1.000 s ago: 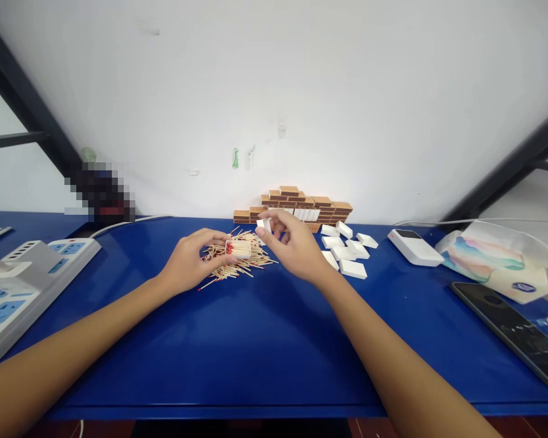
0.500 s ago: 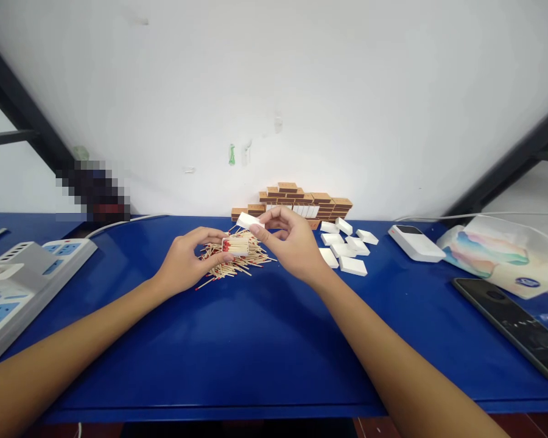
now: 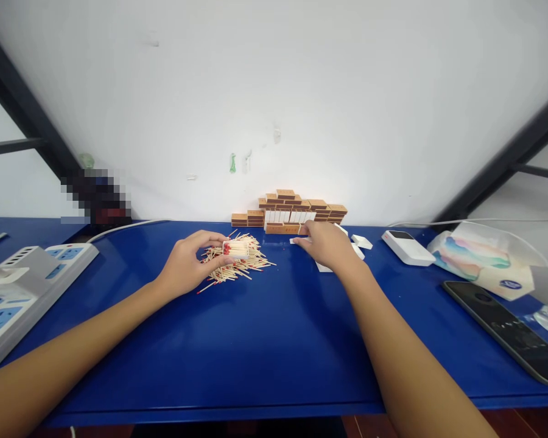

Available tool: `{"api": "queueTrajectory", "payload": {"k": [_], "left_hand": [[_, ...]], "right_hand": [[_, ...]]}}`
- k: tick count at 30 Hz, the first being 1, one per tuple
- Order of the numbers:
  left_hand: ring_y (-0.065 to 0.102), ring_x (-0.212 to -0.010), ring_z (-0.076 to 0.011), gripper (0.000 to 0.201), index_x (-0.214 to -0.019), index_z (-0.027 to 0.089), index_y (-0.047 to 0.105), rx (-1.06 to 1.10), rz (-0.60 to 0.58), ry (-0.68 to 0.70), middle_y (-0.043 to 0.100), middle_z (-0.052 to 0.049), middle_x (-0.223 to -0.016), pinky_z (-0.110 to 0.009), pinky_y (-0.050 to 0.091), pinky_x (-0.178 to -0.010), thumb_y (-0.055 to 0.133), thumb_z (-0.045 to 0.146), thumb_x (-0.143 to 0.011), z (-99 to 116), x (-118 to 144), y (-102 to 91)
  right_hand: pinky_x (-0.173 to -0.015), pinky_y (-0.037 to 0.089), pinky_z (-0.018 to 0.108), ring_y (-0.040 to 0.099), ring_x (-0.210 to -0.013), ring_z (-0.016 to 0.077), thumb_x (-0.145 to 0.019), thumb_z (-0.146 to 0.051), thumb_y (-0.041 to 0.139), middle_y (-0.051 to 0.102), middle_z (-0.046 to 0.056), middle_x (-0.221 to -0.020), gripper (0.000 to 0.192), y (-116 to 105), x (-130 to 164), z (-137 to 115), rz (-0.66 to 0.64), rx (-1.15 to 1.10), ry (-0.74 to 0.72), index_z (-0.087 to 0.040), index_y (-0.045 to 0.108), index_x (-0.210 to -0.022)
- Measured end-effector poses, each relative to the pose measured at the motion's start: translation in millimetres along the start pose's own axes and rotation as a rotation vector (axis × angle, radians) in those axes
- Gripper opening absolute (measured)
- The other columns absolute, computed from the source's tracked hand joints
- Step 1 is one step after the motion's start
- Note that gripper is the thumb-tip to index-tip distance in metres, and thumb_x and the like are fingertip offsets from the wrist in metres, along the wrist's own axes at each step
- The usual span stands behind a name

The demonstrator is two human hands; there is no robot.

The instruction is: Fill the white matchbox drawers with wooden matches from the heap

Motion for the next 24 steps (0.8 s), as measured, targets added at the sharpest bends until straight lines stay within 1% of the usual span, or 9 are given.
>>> {"api": "queueTrajectory", "payload": {"k": [2,5,9,12,14,17,18,20,24], "left_hand": [[0.075,-0.095,-0.0227,0.038,-0.108,0.023,0.07,-0.002,0.006,0.019,0.076,-0.006,-0.106,-0.04,0.061,-0.087,0.082,0.05,-0.084,1.8,-0.6,-1.5],[0.074,-0.095,-0.0222,0.035,-0.106,0.023,0.07,-0.003,0.006,0.057,0.077,-0.005,-0.103,-0.039,0.061,-0.087,0.081,0.05,-0.085,5.7,-1.7,-3.0],[0.074,-0.094,-0.0225,0.034,-0.105,0.023,0.07,-0.018,0.001,0.062,0.077,-0.005,-0.101,-0.039,0.06,-0.086,0.081,0.049,-0.086,6.4,-2.0,-3.2],[0.074,-0.096,-0.0232,0.036,-0.109,0.023,0.069,-0.026,-0.01,0.067,0.076,-0.006,-0.105,-0.041,0.061,-0.087,0.081,0.049,-0.085,5.7,-1.2,-1.5],[0.074,-0.097,-0.0237,0.037,-0.111,0.023,0.069,-0.031,-0.021,0.069,0.076,-0.007,-0.108,-0.042,0.061,-0.088,0.081,0.048,-0.086,5.0,-0.9,0.1],[0.074,-0.099,-0.0249,0.04,-0.111,0.023,0.069,-0.046,-0.036,0.056,0.076,-0.007,-0.109,-0.043,0.061,-0.088,0.082,0.049,-0.084,3.2,-0.8,1.9],[0.074,-0.099,-0.0252,0.041,-0.111,0.023,0.069,-0.051,-0.037,0.05,0.076,-0.007,-0.109,-0.043,0.061,-0.088,0.082,0.05,-0.083,2.7,-0.9,2.0],[0.073,-0.1,-0.0256,0.04,-0.11,0.023,0.07,-0.058,-0.033,0.047,0.076,-0.007,-0.108,-0.043,0.061,-0.088,0.083,0.05,-0.083,2.3,-1.0,1.4],[0.073,-0.1,-0.0251,0.039,-0.109,0.023,0.07,-0.051,-0.005,0.041,0.076,-0.007,-0.107,-0.042,0.06,-0.088,0.082,0.051,-0.084,1.4,-1.4,-1.6]], "right_hand": [[-0.061,0.037,0.033,0.067,-0.077,0.0258,-0.097,-0.047,0.058,0.075,0.008,-0.087,0.027,-2.6,-0.4,0.7,0.018,-0.053,0.026,-0.021,0.066,-0.091],[-0.06,0.037,0.032,0.065,-0.071,0.0226,-0.1,-0.038,0.051,0.074,0.007,-0.083,0.024,-3.5,-0.4,1.0,0.055,-0.106,0.05,-0.022,0.064,-0.087],[-0.062,0.039,0.031,0.065,-0.074,0.0223,-0.095,-0.032,0.057,0.074,0.005,-0.082,0.017,-1.7,-0.4,-0.7,0.062,-0.11,-0.007,-0.022,0.064,-0.083],[-0.065,0.042,0.032,0.066,-0.077,0.0223,-0.09,-0.034,0.061,0.074,0.005,-0.084,0.014,-15.0,-7.1,11.3,0.141,-0.168,0.015,-0.022,0.067,-0.086],[-0.068,0.044,0.033,0.066,-0.077,0.0226,-0.089,-0.036,0.064,0.074,0.006,-0.085,0.015,-31.3,-16.5,30.9,0.258,-0.234,0.114,-0.021,0.069,-0.089],[-0.07,0.048,0.034,0.067,-0.078,0.023,-0.089,-0.04,0.066,0.074,0.01,-0.089,0.026,-43.0,-31.0,72.2,0.387,-0.468,0.401,-0.017,0.07,-0.099],[-0.069,0.049,0.034,0.067,-0.077,0.0235,-0.09,-0.041,0.066,0.074,0.011,-0.087,0.028,-40.8,-34.7,83.5,0.389,-0.543,0.504,-0.015,0.07,-0.1],[-0.065,0.049,0.037,0.065,-0.07,0.0247,-0.09,-0.044,0.067,0.071,0.012,-0.076,0.031,-35.0,-42.3,92.1,0.337,-0.602,0.609,-0.013,0.071,-0.091],[-0.056,0.045,0.038,0.058,-0.058,0.0247,-0.078,-0.04,0.081,0.061,0.01,-0.055,0.031,-28.1,-43.3,87.8,0.219,-0.604,0.664,-0.016,0.066,-0.065]]}}
Point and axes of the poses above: each hand's wrist, its own x-axis away from the middle knuckle, its own y-axis out of the palm, z = x × y, the point moved 9 cm from there along -x, towards the middle knuckle
